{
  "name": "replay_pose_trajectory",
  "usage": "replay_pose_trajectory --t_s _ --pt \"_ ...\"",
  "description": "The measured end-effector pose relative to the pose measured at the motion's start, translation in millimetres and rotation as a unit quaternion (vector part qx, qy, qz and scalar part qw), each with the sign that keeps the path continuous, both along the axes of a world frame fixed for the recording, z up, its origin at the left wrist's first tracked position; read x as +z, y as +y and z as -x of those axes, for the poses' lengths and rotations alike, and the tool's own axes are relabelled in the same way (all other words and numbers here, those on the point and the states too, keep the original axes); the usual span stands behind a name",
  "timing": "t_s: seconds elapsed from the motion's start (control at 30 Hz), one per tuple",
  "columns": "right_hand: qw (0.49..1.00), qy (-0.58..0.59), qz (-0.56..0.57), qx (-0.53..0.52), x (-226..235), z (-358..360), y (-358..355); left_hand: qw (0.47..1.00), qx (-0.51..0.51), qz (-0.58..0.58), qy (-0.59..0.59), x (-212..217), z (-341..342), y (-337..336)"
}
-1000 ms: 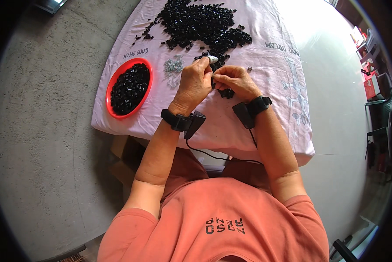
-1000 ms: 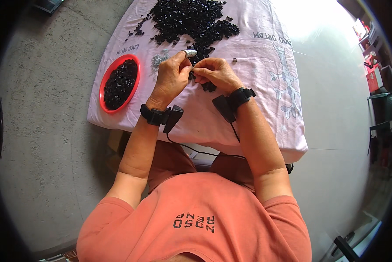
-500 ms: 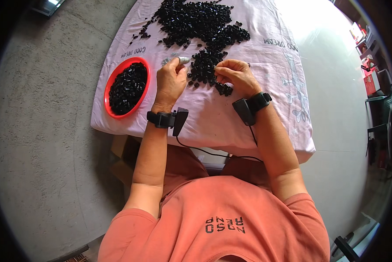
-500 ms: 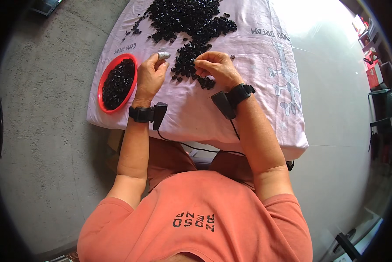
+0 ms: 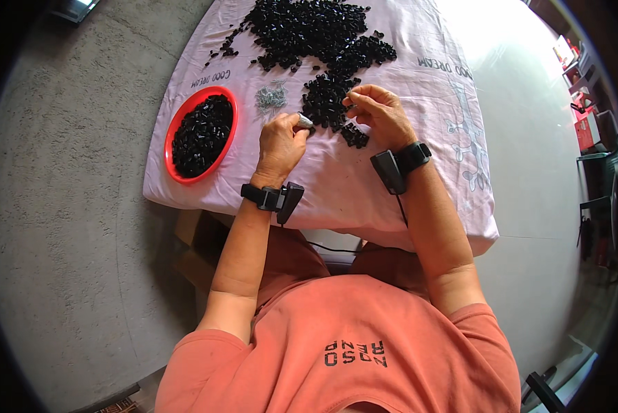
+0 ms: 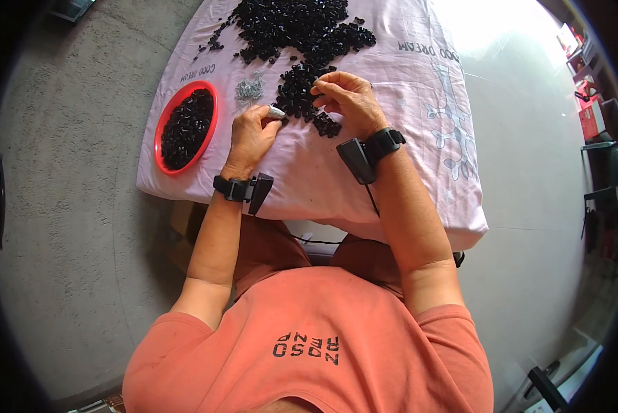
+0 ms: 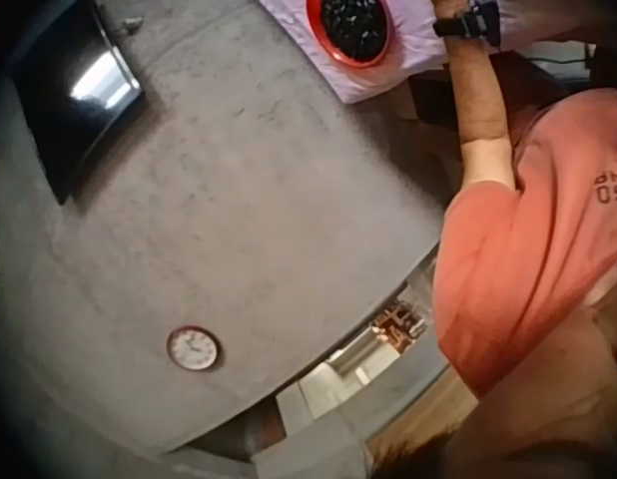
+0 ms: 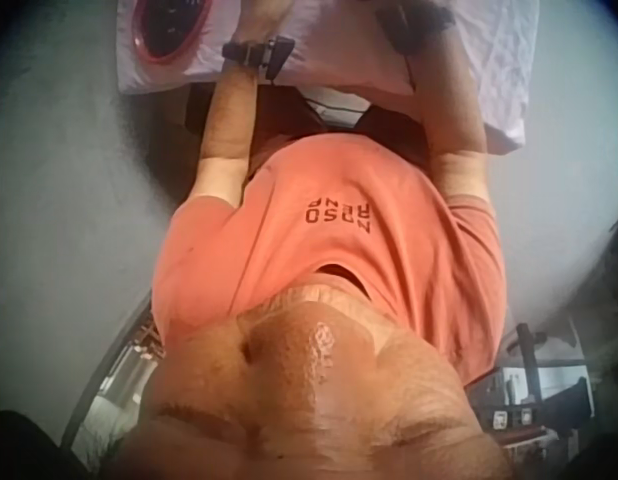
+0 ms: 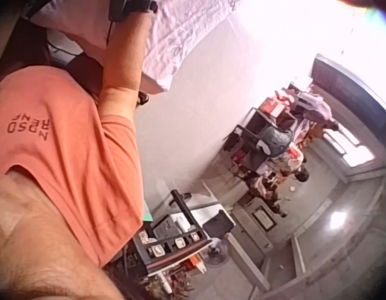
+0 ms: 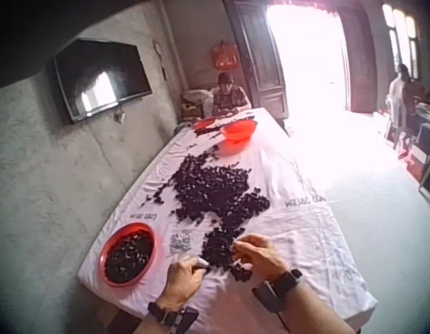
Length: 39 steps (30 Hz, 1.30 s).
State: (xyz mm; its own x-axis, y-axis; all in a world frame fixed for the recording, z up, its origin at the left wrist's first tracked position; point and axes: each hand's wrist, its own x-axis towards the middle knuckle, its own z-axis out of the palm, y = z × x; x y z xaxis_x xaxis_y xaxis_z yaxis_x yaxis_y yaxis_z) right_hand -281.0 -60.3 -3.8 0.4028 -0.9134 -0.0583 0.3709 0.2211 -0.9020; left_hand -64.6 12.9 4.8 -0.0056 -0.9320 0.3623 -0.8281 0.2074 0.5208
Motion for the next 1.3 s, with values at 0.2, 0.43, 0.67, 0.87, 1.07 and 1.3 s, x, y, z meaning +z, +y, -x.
replay_pose_trajectory --t_s 0.2,0.43,0.67,0.87,1.07,1.3 --pt "1.0 -0.024 0.003 0.02 -9.4 0.6 -4.0 1.0 0.001 -0.01 -0.019 -0.6 6.8 4.5" --pt "0.999 -0.019 0.013 0.028 -12.0 -2.5 -4.8 1.0 -0.008 0.01 -0.008 -9.1 8.0 4.6" --pt "0.999 -0.012 0.011 0.043 -11.7 -2.9 -5.1 1.0 -0.003 0.024 0.005 -0.7 9.9 2.9" --pt "0.998 -0.003 0.009 0.056 -11.7 -2.4 -3.7 0.957 -0.013 -0.089 0.274 19.8 21.1 -1.8" --pt "0.998 -0.002 0.016 0.061 -11.1 -2.7 -2.9 0.88 -0.037 -0.143 0.451 15.5 17.2 -2.7" --pt "0.998 0.019 0.017 0.066 -7.3 -1.3 -0.9 0.814 -0.009 -0.19 0.549 16.4 12.4 -2.9"
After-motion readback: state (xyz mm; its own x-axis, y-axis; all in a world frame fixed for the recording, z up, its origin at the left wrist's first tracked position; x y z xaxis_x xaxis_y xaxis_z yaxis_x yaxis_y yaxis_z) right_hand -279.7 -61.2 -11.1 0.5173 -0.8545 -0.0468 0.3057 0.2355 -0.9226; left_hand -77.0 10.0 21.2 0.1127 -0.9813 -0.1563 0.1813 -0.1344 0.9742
